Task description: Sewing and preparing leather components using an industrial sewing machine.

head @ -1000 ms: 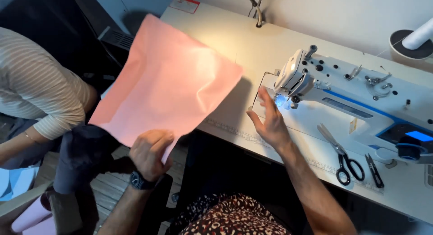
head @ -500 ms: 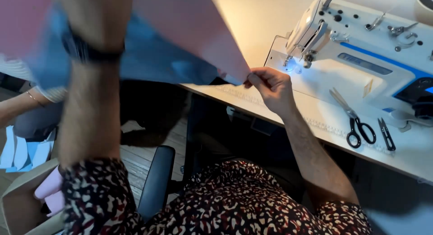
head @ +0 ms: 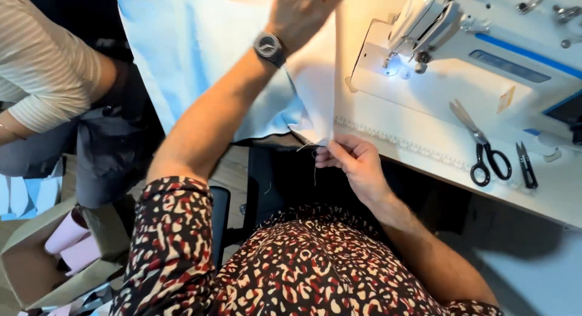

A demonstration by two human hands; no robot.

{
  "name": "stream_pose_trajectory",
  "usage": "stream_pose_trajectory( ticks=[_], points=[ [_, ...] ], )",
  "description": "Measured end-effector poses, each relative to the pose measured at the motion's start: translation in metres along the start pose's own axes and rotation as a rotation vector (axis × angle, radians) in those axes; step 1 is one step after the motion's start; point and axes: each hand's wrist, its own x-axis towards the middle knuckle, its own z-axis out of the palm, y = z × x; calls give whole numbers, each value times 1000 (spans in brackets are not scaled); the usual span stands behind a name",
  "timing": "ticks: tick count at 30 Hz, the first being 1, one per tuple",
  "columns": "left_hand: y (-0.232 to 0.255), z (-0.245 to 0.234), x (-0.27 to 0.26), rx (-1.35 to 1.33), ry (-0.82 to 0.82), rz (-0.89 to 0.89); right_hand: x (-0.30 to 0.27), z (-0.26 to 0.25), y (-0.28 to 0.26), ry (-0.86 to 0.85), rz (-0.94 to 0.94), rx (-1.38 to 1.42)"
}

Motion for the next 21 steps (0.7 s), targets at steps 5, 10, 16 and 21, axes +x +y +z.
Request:
stream_pose_trajectory(
  ticks=[5,10,16,21],
  points=[
    [42,-72,20,-492,-415,-269,-7,-6,10,241,156,278],
    [64,-215,3,-544,-685,-389,-26,-11,-28,501,-213,-503],
    [92,-261,-38,-450,-527,-528,12,17,-72,229,-663,-1116],
    [107,-257,-69,-373,-456,-462,26,38,-75,-18,-608,-1410]
  ],
)
